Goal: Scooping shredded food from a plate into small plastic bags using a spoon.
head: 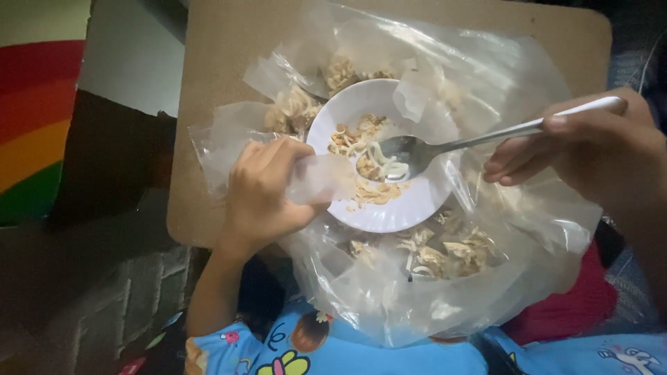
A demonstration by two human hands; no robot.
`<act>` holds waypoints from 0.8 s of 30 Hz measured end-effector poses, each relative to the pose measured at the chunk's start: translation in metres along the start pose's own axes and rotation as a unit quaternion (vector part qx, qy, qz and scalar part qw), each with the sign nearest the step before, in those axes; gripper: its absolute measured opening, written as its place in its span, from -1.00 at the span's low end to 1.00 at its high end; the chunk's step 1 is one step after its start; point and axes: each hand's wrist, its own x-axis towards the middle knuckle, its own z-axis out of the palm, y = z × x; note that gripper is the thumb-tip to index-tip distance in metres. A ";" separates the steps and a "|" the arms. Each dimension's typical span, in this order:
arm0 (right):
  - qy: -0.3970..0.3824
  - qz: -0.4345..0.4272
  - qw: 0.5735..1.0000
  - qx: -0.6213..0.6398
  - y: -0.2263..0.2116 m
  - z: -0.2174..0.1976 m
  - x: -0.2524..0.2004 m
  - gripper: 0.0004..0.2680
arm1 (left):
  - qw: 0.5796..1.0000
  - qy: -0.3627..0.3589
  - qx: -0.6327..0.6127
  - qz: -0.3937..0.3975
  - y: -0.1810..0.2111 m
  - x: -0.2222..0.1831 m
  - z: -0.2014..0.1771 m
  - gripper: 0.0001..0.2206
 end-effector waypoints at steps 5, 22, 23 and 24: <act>-0.095 -0.103 0.982 -0.126 -0.017 0.012 -0.003 -0.72 | 0.999 -0.035 0.000 0.008 0.004 0.005 0.008 -0.62; -0.169 -0.490 0.648 -0.558 -0.032 0.009 -0.097 -0.68 | 0.992 -0.014 -0.086 0.094 0.017 0.026 0.034 -0.75; -0.162 -0.457 0.657 -0.578 -0.013 -0.003 -0.123 -0.66 | 0.991 -0.018 -0.087 0.096 0.014 0.026 0.036 -0.71; -0.154 -0.424 0.664 -0.596 -0.004 -0.011 -0.136 -0.64 | 0.990 -0.022 -0.095 0.100 0.012 0.024 0.036 -0.71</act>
